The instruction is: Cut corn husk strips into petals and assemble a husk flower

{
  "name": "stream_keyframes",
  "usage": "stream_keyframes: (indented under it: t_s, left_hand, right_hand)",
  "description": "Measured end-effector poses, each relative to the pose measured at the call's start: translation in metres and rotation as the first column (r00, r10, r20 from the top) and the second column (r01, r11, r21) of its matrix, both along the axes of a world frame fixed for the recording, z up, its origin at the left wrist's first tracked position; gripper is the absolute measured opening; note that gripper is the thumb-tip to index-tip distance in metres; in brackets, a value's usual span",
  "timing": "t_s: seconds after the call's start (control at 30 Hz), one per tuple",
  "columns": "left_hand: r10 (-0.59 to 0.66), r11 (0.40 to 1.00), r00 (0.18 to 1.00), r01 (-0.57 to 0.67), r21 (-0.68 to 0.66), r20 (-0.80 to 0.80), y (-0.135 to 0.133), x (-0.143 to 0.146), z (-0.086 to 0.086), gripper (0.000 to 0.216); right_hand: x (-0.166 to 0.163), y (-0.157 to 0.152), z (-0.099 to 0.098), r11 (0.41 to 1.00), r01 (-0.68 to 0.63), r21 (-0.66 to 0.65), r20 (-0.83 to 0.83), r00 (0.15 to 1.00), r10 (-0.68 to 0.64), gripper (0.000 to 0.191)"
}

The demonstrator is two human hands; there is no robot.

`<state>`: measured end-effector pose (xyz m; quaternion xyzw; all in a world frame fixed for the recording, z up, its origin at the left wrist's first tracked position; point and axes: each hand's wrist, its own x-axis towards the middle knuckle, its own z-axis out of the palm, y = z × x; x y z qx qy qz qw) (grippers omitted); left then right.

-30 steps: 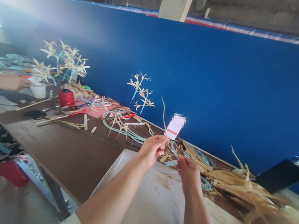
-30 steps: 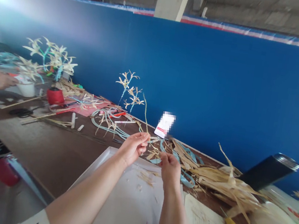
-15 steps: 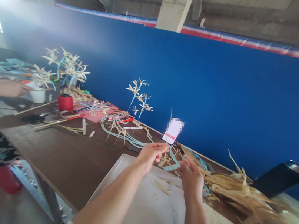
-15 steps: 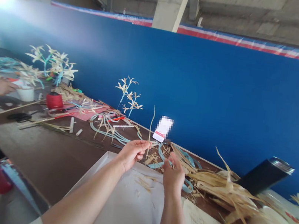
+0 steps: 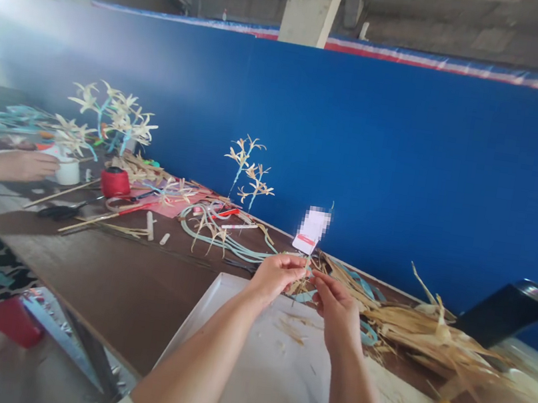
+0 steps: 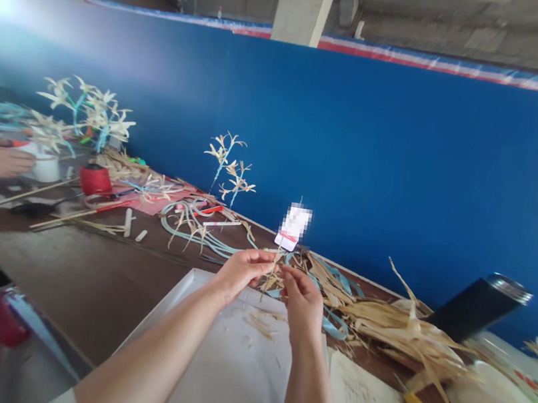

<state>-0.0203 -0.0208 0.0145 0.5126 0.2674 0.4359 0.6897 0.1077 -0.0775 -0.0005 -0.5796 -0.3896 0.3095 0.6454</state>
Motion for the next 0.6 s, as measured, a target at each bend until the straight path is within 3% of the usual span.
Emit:
stream_keyframes:
  t_s: [0.17,0.37,0.6]
  left_hand:
    - [-0.019,0.997,0.996,0.026,0.076,-0.088,-0.0030,0.0018,0.0026,0.040]
    - [-0.037,0.985,0.989,0.059,0.159,-0.143,-0.0050,0.0037,-0.0006,0.041]
    - [-0.042,0.967,0.933,0.128,0.219,-0.357,-0.0025,0.0025,-0.0068,0.034]
  right_hand:
    - [-0.0036,-0.0022,0.0021,0.997,-0.032,0.073,-0.028,0.999,0.035,0.040]
    - [-0.0012,-0.0005,-0.0006,0.997,-0.019,0.069,0.017,1.000,0.018,0.034]
    - [0.0015,0.0008,0.0009,0.993,0.059,0.103,-0.257,0.966,-0.031,0.031]
